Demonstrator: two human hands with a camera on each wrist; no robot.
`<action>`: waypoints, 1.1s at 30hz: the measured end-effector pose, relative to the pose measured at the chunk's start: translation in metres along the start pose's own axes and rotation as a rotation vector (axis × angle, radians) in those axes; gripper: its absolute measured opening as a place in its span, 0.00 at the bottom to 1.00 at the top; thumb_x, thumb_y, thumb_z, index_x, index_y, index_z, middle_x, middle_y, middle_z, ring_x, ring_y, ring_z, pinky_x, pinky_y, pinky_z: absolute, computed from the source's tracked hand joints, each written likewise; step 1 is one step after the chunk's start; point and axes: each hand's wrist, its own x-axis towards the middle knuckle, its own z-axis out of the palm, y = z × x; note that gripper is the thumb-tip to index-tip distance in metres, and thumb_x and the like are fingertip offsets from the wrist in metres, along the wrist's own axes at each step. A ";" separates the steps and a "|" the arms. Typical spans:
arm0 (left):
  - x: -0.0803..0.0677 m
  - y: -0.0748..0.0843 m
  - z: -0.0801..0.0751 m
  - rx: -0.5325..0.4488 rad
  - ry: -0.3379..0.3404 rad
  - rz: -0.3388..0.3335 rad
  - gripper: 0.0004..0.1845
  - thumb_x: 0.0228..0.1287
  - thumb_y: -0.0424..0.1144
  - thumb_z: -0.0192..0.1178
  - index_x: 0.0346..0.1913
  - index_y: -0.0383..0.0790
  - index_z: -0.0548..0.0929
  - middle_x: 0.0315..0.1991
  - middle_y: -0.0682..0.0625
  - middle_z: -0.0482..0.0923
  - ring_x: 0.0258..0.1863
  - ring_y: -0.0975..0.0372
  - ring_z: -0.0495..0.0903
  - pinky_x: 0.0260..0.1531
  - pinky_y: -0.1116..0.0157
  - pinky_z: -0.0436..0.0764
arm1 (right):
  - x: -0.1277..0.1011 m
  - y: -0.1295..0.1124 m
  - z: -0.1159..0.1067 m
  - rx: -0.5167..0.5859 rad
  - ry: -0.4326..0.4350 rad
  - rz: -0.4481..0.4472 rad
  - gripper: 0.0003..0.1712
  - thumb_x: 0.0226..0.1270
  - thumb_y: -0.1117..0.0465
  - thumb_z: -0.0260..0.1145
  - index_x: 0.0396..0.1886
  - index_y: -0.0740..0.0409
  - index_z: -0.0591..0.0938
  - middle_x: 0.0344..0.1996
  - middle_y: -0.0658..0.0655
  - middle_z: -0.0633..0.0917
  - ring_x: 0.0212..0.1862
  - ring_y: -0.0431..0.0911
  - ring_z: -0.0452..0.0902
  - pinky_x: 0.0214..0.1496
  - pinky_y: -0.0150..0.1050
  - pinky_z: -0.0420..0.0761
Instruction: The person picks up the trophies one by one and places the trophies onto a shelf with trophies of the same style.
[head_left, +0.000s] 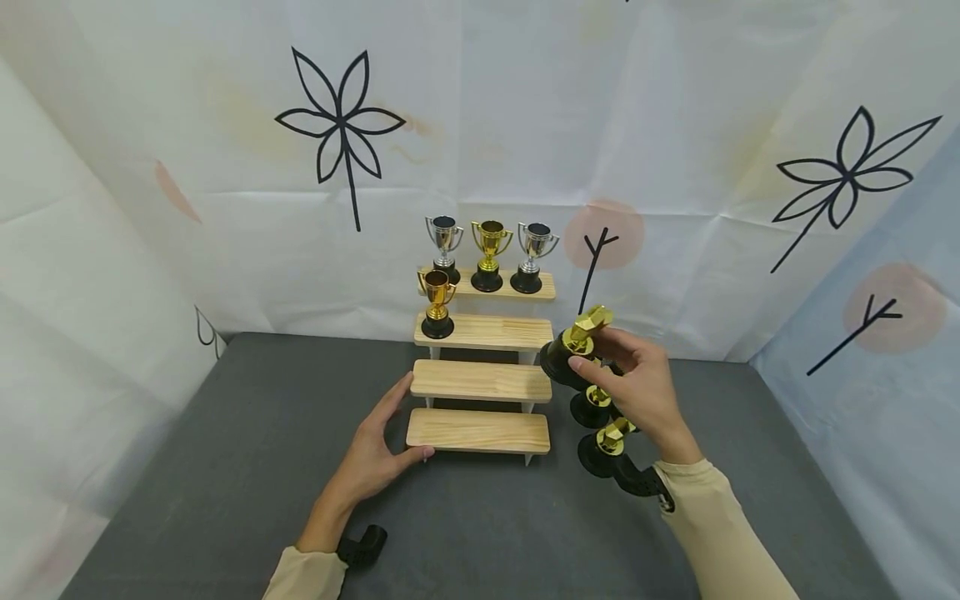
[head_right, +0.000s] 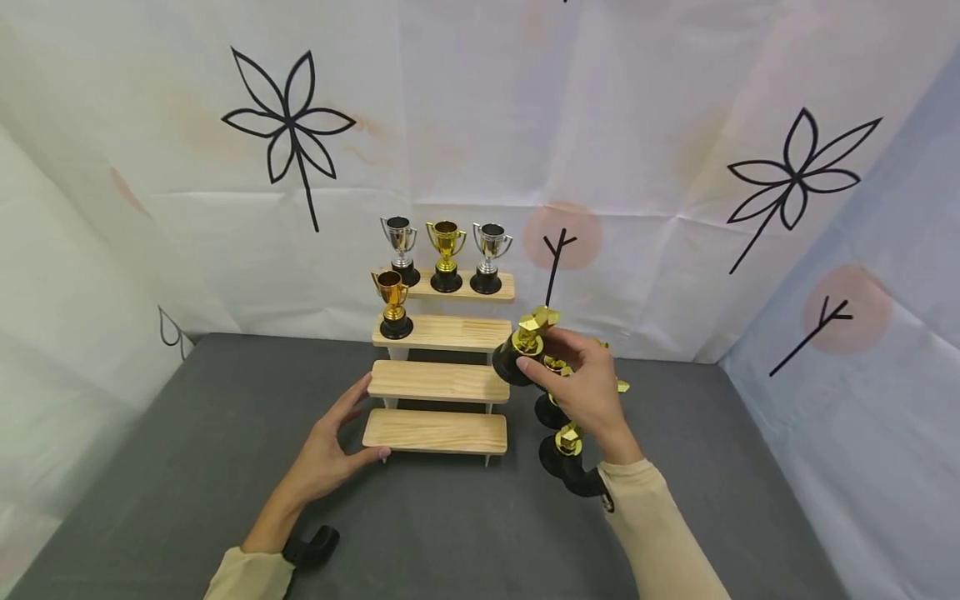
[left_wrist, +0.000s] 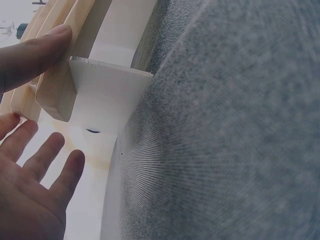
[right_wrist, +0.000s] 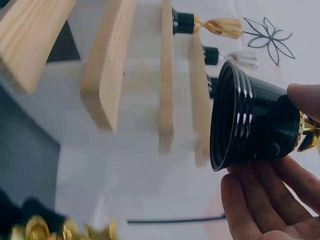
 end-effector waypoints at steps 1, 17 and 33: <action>0.000 0.000 0.000 -0.002 0.000 0.001 0.61 0.47 0.35 0.82 0.82 0.49 0.55 0.79 0.44 0.56 0.75 0.44 0.60 0.66 0.40 0.70 | 0.002 0.001 0.004 0.012 -0.009 0.002 0.27 0.64 0.65 0.75 0.62 0.66 0.81 0.54 0.62 0.84 0.56 0.50 0.82 0.58 0.31 0.79; 0.000 -0.001 0.003 -0.009 -0.003 0.013 0.60 0.50 0.35 0.81 0.82 0.49 0.54 0.79 0.44 0.55 0.75 0.45 0.60 0.65 0.39 0.69 | 0.047 0.001 0.058 0.186 -0.077 0.045 0.30 0.63 0.62 0.76 0.64 0.66 0.80 0.56 0.65 0.83 0.58 0.56 0.81 0.64 0.45 0.79; 0.001 -0.001 0.002 -0.023 -0.003 -0.004 0.59 0.50 0.34 0.81 0.82 0.49 0.54 0.79 0.44 0.55 0.74 0.44 0.60 0.65 0.38 0.69 | 0.068 -0.005 0.091 0.107 -0.082 0.101 0.32 0.61 0.59 0.78 0.63 0.65 0.80 0.56 0.64 0.84 0.54 0.55 0.84 0.56 0.46 0.84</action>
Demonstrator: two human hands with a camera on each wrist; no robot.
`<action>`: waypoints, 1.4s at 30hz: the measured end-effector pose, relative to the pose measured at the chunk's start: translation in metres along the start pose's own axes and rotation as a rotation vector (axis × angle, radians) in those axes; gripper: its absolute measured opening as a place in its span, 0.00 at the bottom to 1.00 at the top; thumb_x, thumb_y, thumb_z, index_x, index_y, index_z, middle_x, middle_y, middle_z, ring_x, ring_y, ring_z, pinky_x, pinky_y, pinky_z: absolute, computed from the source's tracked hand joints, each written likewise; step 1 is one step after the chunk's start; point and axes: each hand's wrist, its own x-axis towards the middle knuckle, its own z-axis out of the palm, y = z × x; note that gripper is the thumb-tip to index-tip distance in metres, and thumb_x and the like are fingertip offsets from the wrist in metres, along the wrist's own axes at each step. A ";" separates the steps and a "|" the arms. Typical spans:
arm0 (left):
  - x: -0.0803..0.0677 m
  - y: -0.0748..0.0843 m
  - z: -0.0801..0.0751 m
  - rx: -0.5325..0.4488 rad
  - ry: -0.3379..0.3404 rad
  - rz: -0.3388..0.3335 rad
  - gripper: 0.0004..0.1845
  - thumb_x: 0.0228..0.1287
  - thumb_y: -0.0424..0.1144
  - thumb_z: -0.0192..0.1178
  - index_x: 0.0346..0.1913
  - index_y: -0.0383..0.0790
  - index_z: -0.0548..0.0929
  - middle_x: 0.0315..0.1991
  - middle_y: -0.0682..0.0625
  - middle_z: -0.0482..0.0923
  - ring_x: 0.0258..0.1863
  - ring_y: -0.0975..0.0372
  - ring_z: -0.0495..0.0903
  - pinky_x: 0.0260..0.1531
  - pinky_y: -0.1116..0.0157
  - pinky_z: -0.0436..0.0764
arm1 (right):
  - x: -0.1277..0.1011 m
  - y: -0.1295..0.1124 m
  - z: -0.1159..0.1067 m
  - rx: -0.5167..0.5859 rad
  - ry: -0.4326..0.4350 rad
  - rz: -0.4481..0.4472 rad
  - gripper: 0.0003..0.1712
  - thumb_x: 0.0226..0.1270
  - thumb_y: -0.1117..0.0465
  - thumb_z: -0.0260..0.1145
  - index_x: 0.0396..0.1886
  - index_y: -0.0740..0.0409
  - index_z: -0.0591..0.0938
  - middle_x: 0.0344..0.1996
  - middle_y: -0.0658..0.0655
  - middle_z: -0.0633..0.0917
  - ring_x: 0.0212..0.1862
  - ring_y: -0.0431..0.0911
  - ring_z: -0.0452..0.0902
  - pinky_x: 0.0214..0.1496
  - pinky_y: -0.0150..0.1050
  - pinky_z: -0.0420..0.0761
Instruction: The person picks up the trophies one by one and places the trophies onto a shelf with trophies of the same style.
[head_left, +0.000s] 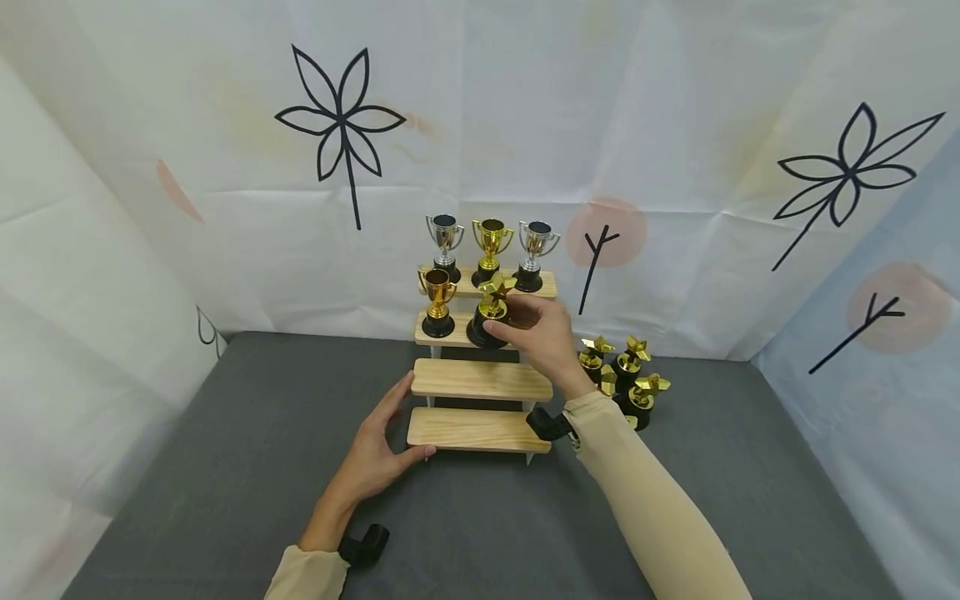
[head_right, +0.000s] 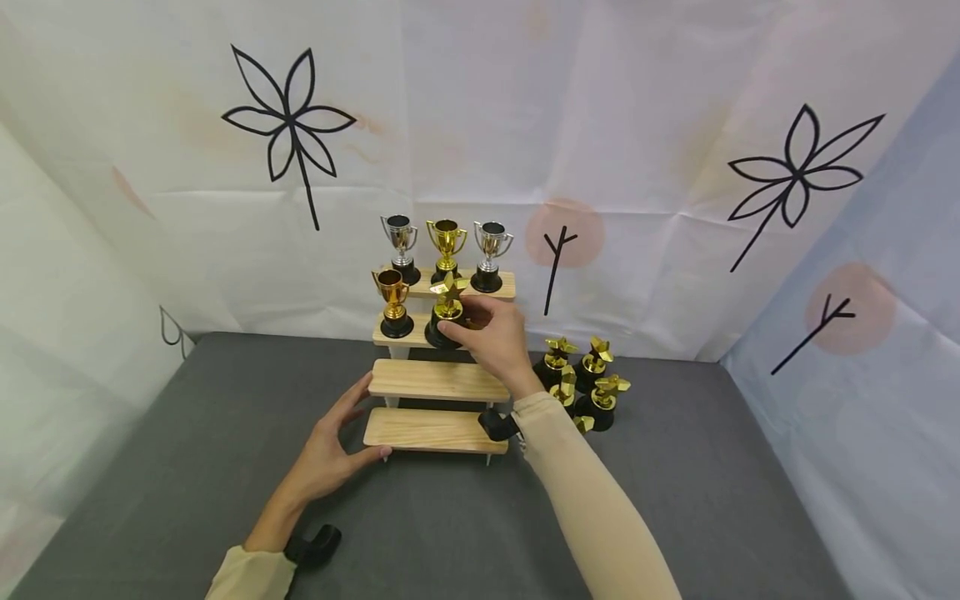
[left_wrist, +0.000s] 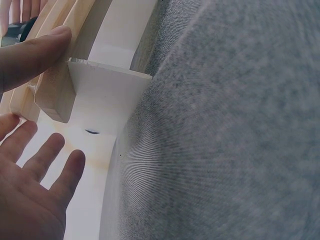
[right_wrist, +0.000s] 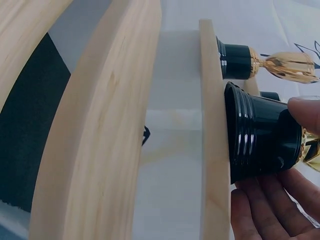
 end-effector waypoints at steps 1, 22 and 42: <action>0.000 0.000 0.000 0.000 -0.001 0.000 0.59 0.50 0.34 0.81 0.82 0.49 0.54 0.79 0.44 0.55 0.74 0.44 0.60 0.65 0.38 0.69 | 0.001 0.000 0.002 -0.002 0.001 0.001 0.32 0.60 0.59 0.78 0.63 0.65 0.81 0.55 0.63 0.85 0.53 0.55 0.84 0.56 0.46 0.84; -0.001 -0.001 -0.002 -0.002 -0.002 0.008 0.58 0.52 0.36 0.80 0.82 0.50 0.55 0.79 0.44 0.55 0.75 0.44 0.59 0.65 0.38 0.69 | -0.013 0.001 0.004 0.015 0.080 -0.031 0.29 0.61 0.57 0.78 0.61 0.62 0.83 0.55 0.62 0.84 0.58 0.52 0.81 0.63 0.42 0.79; -0.001 -0.004 0.000 0.002 0.004 0.020 0.58 0.51 0.36 0.80 0.82 0.49 0.55 0.79 0.43 0.56 0.74 0.44 0.61 0.64 0.39 0.71 | -0.123 0.037 -0.076 -0.040 0.365 -0.074 0.28 0.57 0.73 0.77 0.59 0.67 0.83 0.54 0.62 0.85 0.54 0.38 0.81 0.62 0.28 0.76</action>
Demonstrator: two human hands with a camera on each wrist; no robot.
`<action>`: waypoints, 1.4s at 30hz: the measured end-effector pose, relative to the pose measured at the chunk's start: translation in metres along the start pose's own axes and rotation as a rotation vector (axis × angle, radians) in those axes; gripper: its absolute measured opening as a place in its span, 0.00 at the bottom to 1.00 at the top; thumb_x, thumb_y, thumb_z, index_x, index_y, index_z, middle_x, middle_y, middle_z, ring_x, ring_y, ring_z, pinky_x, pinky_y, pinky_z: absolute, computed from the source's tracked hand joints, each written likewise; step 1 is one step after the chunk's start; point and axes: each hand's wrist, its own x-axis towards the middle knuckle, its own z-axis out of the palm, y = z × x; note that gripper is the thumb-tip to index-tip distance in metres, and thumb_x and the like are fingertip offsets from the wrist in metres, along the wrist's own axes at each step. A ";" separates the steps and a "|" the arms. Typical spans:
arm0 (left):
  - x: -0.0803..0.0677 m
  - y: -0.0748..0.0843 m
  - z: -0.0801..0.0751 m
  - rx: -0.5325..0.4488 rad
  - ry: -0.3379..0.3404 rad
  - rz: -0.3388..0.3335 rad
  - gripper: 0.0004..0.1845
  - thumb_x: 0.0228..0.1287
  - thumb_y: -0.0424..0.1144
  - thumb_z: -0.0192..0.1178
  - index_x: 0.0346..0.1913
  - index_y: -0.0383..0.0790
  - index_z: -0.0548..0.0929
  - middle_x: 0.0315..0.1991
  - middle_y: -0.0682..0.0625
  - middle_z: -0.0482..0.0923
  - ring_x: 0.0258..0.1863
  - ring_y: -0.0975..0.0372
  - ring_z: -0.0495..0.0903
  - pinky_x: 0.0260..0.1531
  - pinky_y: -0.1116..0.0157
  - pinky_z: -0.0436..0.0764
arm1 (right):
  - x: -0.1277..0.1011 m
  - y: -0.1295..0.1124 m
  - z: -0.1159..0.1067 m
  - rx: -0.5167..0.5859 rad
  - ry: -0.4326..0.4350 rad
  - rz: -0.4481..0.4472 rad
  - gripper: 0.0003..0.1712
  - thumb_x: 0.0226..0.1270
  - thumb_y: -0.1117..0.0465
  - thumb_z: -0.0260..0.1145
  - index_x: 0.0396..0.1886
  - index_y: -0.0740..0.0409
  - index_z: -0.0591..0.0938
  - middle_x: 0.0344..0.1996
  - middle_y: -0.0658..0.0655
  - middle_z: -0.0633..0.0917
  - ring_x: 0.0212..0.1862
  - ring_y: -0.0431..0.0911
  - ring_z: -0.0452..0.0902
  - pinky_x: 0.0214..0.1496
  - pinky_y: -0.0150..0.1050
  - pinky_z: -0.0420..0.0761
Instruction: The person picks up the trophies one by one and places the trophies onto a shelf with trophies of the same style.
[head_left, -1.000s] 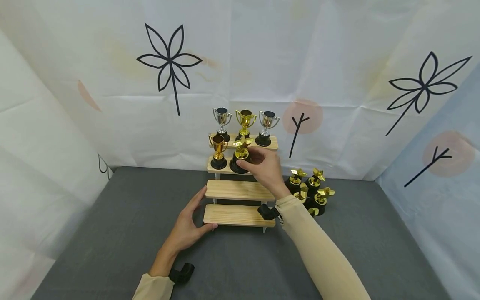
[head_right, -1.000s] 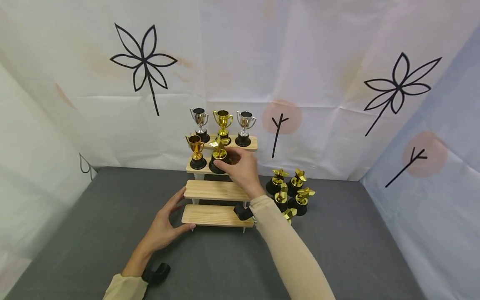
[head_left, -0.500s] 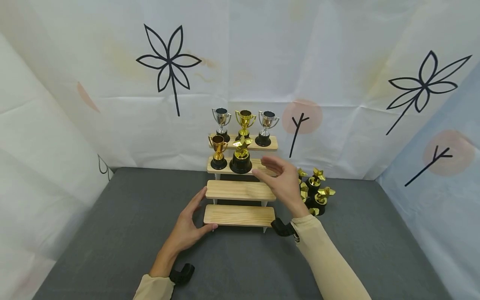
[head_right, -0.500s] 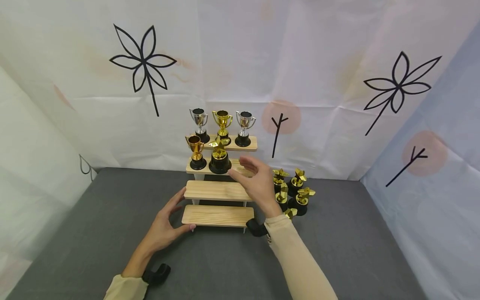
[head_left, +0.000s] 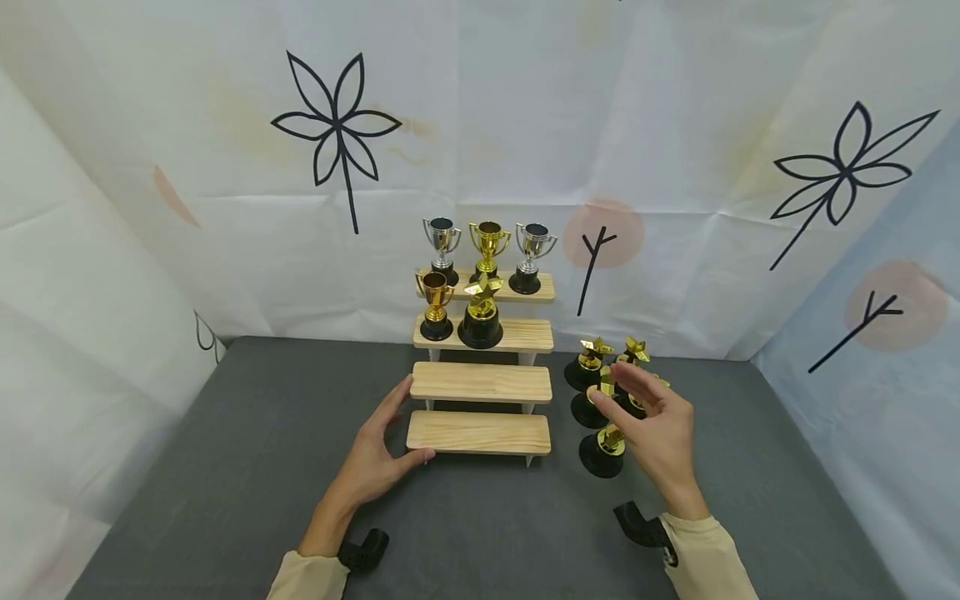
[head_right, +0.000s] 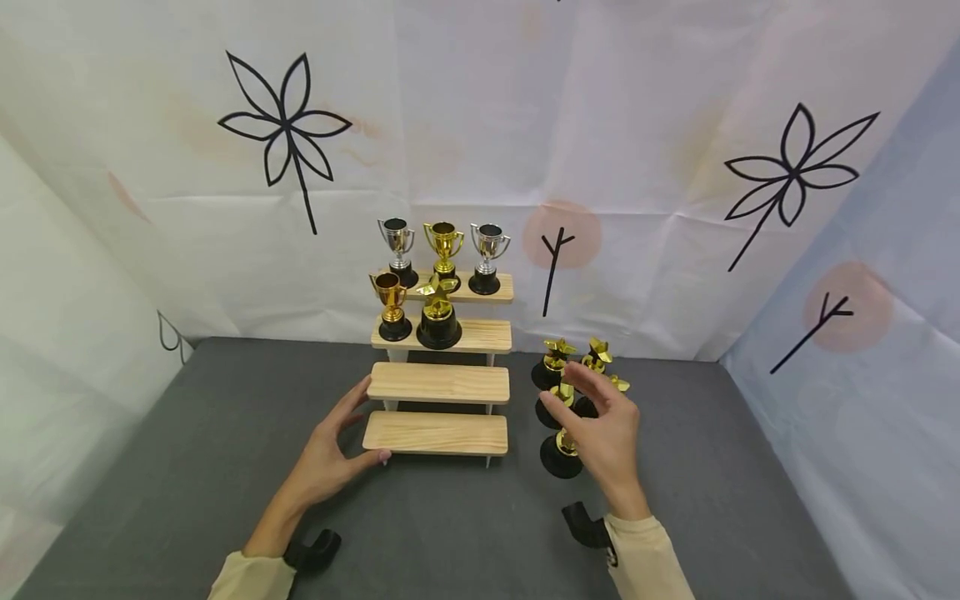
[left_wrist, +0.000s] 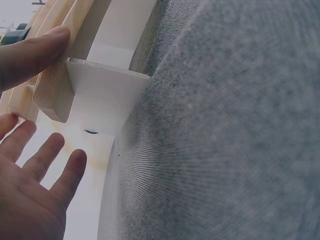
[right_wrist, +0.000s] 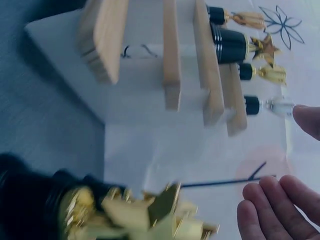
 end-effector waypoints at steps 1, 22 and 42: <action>0.000 0.000 0.000 0.002 0.001 0.001 0.58 0.51 0.36 0.81 0.82 0.49 0.55 0.79 0.43 0.56 0.74 0.45 0.61 0.64 0.39 0.71 | -0.004 0.002 -0.005 -0.006 0.017 0.007 0.28 0.57 0.74 0.77 0.59 0.67 0.83 0.53 0.62 0.85 0.54 0.38 0.81 0.61 0.27 0.76; -0.002 0.004 0.000 0.005 0.004 -0.016 0.59 0.50 0.35 0.81 0.82 0.49 0.55 0.79 0.43 0.56 0.74 0.44 0.62 0.64 0.40 0.72 | -0.043 0.046 -0.038 -0.191 0.049 0.262 0.36 0.54 0.65 0.82 0.64 0.64 0.80 0.58 0.62 0.83 0.53 0.28 0.77 0.58 0.21 0.76; -0.002 0.004 0.000 -0.007 0.004 -0.010 0.59 0.51 0.35 0.81 0.82 0.50 0.55 0.78 0.42 0.57 0.73 0.45 0.62 0.64 0.41 0.72 | -0.052 0.073 -0.024 -0.186 -0.154 0.391 0.42 0.55 0.62 0.82 0.67 0.72 0.74 0.63 0.72 0.77 0.64 0.62 0.76 0.65 0.43 0.77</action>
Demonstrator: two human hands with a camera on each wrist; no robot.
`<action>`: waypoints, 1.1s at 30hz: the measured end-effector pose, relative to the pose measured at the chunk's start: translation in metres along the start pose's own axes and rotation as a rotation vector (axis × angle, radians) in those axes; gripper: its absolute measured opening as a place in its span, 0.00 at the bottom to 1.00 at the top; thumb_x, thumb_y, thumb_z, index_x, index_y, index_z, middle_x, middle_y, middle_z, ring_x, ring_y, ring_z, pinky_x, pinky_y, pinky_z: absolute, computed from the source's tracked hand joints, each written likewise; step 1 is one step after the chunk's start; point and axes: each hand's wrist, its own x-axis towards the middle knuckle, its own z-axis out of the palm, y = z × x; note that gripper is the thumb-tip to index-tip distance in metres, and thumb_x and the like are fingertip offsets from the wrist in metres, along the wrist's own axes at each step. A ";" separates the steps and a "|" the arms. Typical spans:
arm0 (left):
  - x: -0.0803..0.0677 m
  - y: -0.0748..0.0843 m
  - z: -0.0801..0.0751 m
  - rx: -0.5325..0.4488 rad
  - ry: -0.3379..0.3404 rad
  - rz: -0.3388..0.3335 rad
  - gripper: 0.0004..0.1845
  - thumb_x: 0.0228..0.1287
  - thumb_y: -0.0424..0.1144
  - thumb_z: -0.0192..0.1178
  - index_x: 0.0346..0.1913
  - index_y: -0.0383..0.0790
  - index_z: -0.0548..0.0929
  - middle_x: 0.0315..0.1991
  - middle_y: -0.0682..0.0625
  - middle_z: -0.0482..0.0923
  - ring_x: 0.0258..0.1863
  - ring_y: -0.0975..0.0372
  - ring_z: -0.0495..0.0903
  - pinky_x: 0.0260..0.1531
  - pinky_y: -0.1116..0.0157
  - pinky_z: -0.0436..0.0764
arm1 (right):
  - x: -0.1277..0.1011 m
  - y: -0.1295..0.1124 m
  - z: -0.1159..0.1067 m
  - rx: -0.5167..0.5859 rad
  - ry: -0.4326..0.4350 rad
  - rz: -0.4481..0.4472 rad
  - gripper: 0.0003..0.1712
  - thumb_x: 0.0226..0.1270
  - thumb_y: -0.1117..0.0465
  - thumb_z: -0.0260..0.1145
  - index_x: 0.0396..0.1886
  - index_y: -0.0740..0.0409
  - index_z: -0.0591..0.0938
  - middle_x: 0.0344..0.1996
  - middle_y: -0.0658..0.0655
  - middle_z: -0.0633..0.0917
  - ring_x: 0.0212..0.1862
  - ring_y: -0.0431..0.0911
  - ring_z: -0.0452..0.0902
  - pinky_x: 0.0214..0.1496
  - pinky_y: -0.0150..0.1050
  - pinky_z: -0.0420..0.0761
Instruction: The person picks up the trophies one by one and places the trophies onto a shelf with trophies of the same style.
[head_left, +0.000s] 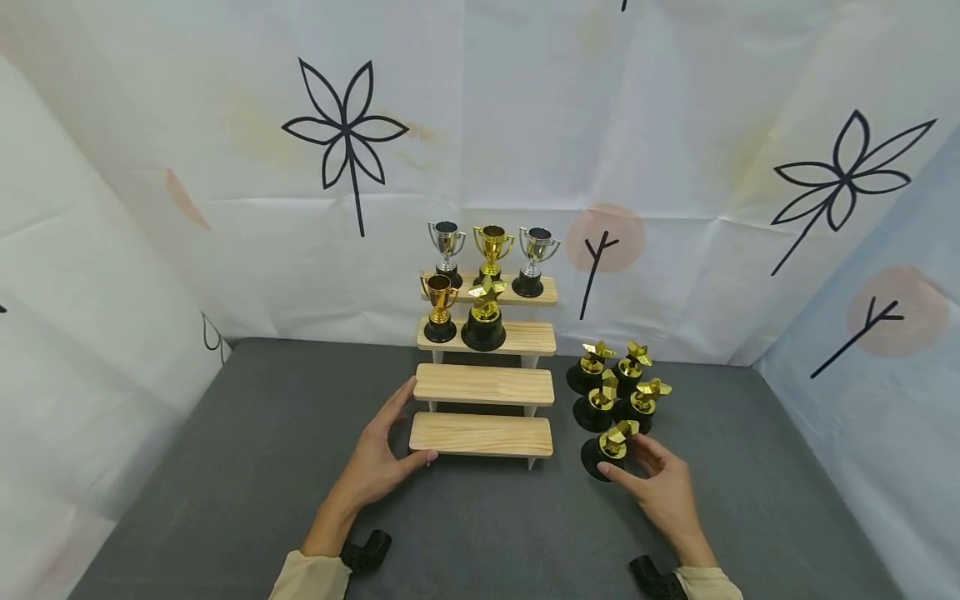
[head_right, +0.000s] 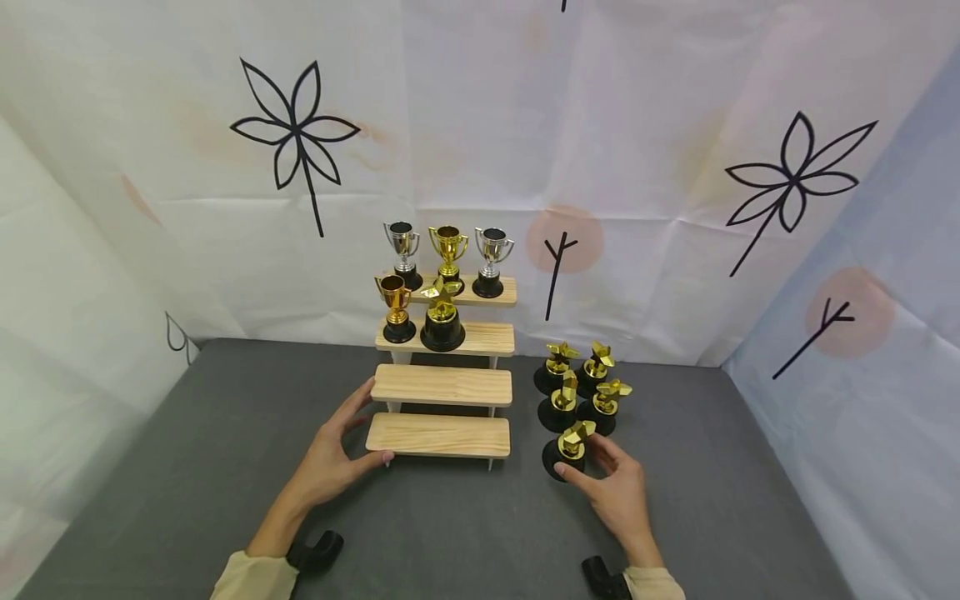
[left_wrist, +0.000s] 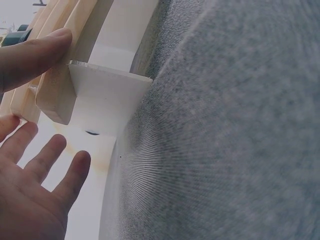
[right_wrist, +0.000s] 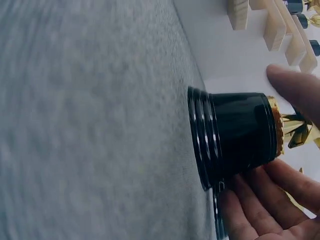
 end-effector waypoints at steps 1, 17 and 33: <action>0.000 0.000 0.000 0.000 0.000 -0.002 0.59 0.51 0.35 0.81 0.82 0.50 0.55 0.78 0.42 0.57 0.73 0.45 0.62 0.64 0.41 0.72 | 0.000 0.001 0.001 -0.007 -0.001 0.002 0.42 0.55 0.62 0.82 0.66 0.72 0.74 0.62 0.72 0.77 0.63 0.63 0.76 0.65 0.46 0.76; -0.001 -0.001 0.001 0.011 0.001 -0.011 0.59 0.51 0.35 0.81 0.82 0.50 0.55 0.78 0.42 0.57 0.73 0.44 0.62 0.62 0.39 0.72 | 0.001 0.004 0.006 -0.003 0.037 -0.035 0.38 0.57 0.65 0.80 0.65 0.75 0.75 0.60 0.73 0.79 0.60 0.64 0.78 0.50 0.13 0.71; 0.000 0.000 0.000 0.001 -0.002 0.000 0.58 0.51 0.35 0.80 0.82 0.49 0.55 0.78 0.42 0.56 0.73 0.43 0.62 0.63 0.38 0.72 | -0.010 -0.032 -0.005 0.016 0.114 -0.091 0.37 0.56 0.64 0.81 0.64 0.70 0.77 0.60 0.69 0.80 0.48 0.23 0.73 0.52 0.14 0.72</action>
